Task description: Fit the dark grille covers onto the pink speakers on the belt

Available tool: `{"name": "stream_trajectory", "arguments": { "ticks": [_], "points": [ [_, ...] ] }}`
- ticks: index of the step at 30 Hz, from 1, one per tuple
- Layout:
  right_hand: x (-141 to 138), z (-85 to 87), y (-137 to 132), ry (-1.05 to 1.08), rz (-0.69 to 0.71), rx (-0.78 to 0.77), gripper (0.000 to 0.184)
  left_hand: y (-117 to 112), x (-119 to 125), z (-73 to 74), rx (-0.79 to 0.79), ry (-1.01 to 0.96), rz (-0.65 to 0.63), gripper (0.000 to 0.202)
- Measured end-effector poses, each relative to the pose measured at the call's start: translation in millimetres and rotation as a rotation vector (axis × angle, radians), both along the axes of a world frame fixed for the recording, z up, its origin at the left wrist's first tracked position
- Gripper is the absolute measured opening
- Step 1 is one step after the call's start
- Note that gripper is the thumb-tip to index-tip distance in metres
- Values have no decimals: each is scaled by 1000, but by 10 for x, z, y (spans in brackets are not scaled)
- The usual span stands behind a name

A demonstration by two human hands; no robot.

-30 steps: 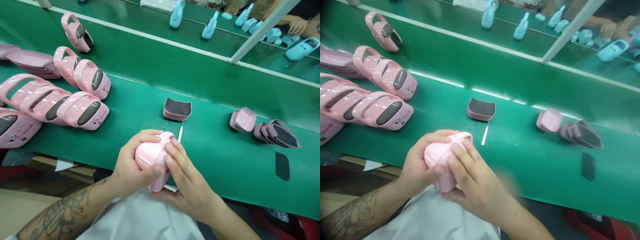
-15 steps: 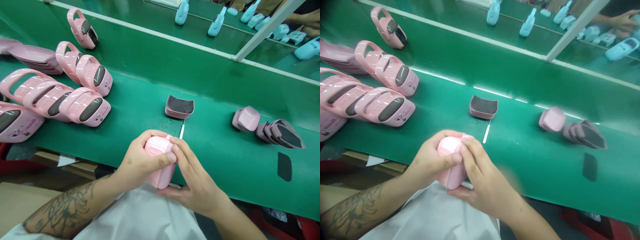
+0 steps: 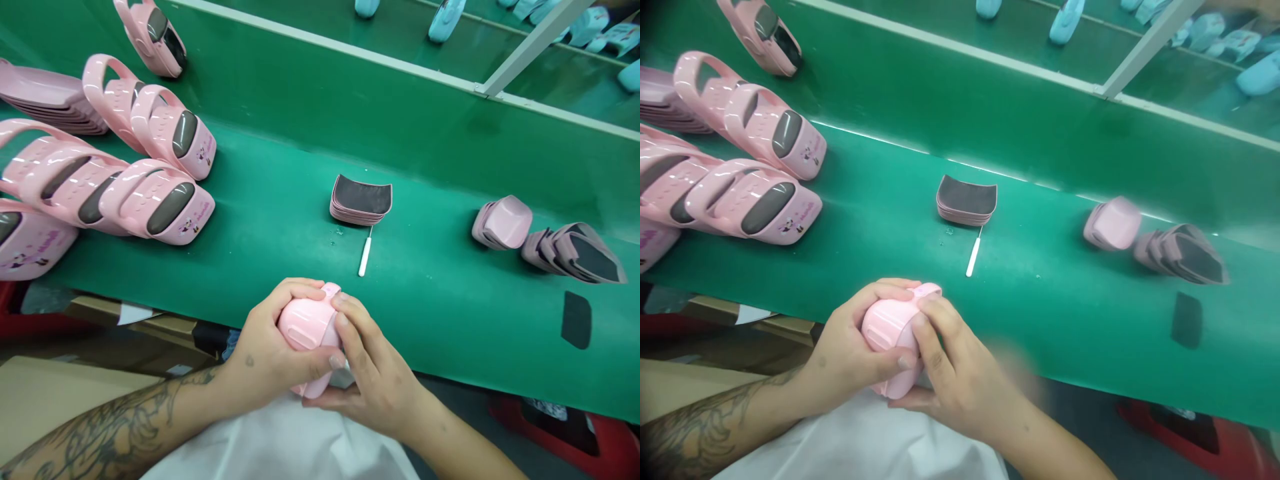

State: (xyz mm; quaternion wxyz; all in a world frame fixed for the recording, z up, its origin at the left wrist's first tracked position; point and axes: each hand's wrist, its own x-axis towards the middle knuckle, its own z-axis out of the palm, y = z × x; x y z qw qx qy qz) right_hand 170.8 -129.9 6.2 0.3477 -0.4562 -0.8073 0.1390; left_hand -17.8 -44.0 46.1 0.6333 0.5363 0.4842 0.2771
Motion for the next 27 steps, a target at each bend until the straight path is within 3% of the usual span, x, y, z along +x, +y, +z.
{"name": "stream_trajectory", "arguments": {
  "ticks": [9,14,18,20,24,27],
  "points": [
    [-12,-15,-54,10,-100,-51,103,3,-15,-35,32,15,-24,60],
    [-5,-56,-79,16,-115,4,95,-40,-74,-35,54,-11,40,57],
    [-2,-38,-78,-11,-124,41,106,-73,-111,-37,129,-52,-30,60],
    [-5,-26,-81,-29,-96,28,103,-77,-114,-61,143,-67,-51,62],
    [-20,-29,-122,-105,-133,46,91,-90,-121,-143,95,-83,-95,70],
    [-43,-55,-184,-154,-171,81,94,-131,-142,-199,26,-114,-119,71]
  ]
}}
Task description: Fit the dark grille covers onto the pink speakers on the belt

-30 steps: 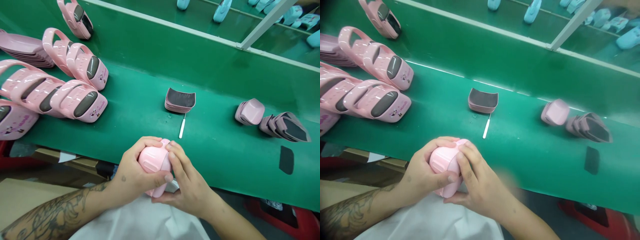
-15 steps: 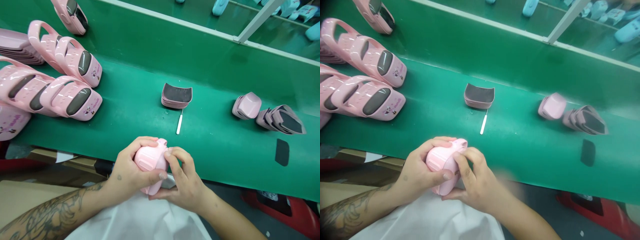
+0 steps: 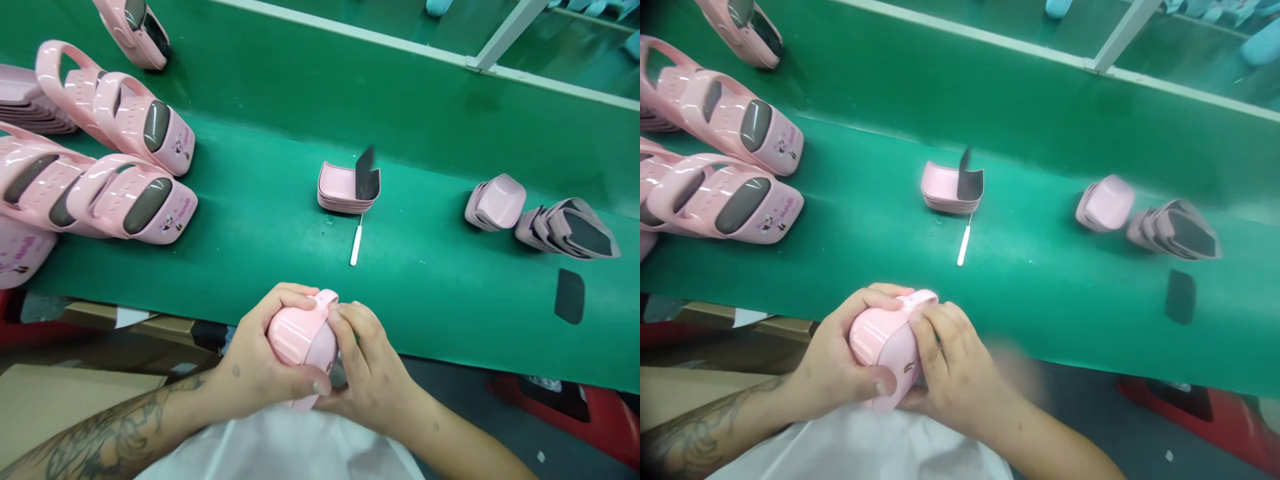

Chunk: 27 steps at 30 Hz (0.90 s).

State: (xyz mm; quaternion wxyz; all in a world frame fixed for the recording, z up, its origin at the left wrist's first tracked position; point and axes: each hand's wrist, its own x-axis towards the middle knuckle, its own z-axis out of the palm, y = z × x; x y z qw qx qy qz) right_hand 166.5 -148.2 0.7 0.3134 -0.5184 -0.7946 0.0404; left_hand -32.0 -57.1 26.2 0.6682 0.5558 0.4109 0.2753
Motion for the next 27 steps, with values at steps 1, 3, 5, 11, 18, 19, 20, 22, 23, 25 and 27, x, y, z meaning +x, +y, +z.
{"name": "stream_trajectory", "arguments": {
  "ticks": [1,3,5,11,18,19,20,22,23,25,27],
  "points": [
    [-10,-9,-20,-12,-8,3,94,-16,-8,-14,-16,-4,-3,71],
    [-34,-19,-51,-32,-27,8,93,-44,-20,-37,-27,-12,-3,70],
    [-60,-17,-64,-40,-55,22,89,-59,-25,-52,-20,-17,3,69],
    [-87,-17,-52,18,-86,51,83,-65,-20,-52,9,-46,-1,67],
    [-67,-73,-35,82,-51,62,80,-67,-9,-37,23,-86,2,65],
    [-68,-73,-29,94,-48,64,80,-65,-6,-38,28,-90,6,65],
    [-68,-72,-24,105,-44,64,79,-63,-4,-40,34,-93,10,65],
    [-69,-69,-17,122,-36,61,79,-60,-2,-47,34,-99,17,65],
    [-70,-68,-15,128,-32,61,79,-59,-3,-51,27,-105,21,66],
    [-71,-73,-15,138,-23,59,79,-61,-8,-63,6,-117,28,67],
    [-72,-82,-19,153,-10,54,80,-66,-18,-76,-13,-123,40,68]
  ]
}}
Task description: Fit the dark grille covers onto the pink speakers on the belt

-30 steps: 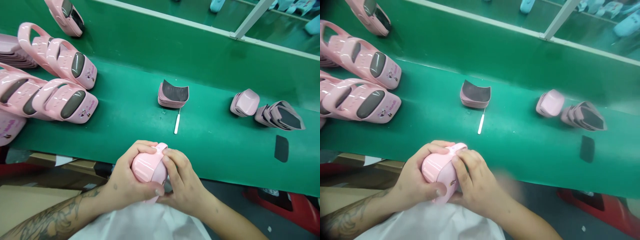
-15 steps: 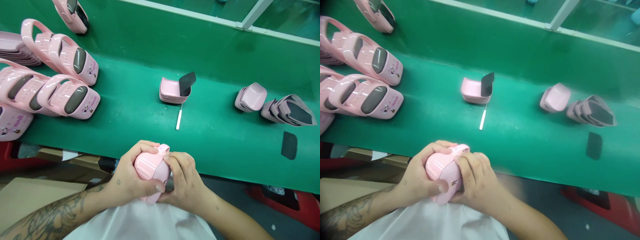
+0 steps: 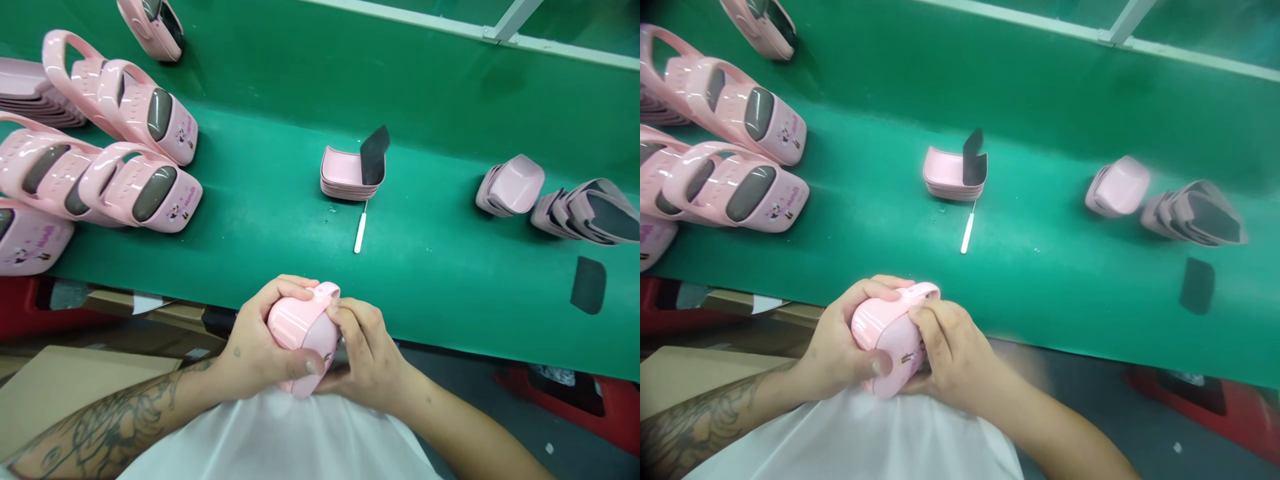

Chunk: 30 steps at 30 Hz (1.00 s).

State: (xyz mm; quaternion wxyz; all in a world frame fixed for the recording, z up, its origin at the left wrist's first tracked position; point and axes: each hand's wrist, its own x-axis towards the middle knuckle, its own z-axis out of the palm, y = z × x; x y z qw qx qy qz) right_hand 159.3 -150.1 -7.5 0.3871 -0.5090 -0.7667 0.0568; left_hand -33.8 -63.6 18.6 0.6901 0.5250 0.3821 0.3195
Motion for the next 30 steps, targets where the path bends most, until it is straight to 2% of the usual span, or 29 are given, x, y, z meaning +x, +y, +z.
{"name": "stream_trajectory", "arguments": {
  "ticks": [4,9,14,21,30],
  "points": [
    [2,-6,-13,10,10,-17,81,-17,-11,-14,-46,-7,9,70],
    [39,36,4,-122,-8,-20,88,-15,26,23,-36,90,27,75],
    [88,65,45,-107,70,-8,86,21,66,88,-93,127,-2,76],
    [107,75,80,-53,126,-21,81,34,56,76,45,123,-19,71],
    [141,84,98,-94,161,30,81,43,47,20,133,63,-11,70]
  ]
}}
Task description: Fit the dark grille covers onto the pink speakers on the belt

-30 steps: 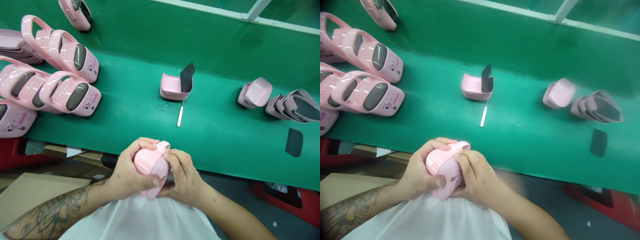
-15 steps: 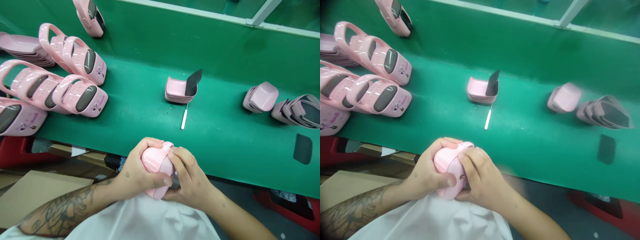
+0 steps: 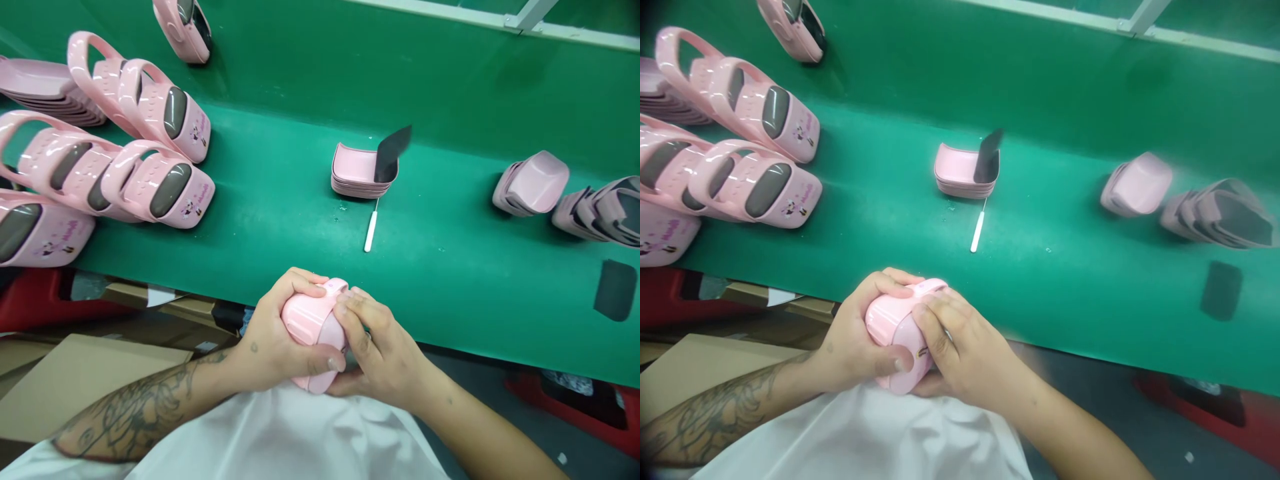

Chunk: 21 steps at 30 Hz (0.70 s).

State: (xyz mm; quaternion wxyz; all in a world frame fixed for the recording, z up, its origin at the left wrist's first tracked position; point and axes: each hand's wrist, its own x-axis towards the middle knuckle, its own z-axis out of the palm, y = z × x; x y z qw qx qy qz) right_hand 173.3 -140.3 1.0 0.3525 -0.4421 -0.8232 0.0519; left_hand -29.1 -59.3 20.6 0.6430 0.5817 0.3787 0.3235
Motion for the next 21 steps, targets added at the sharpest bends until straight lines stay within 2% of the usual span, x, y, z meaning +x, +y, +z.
{"name": "stream_trajectory", "arguments": {
  "ticks": [11,16,21],
  "points": [
    [40,31,-5,-49,31,-24,77,-3,-7,-8,7,-21,-19,69],
    [15,35,19,-33,-4,-19,73,21,7,-3,-34,-22,-17,67],
    [-13,-15,-7,-1,-48,-40,83,62,24,38,-94,54,-28,67]
  ]
}}
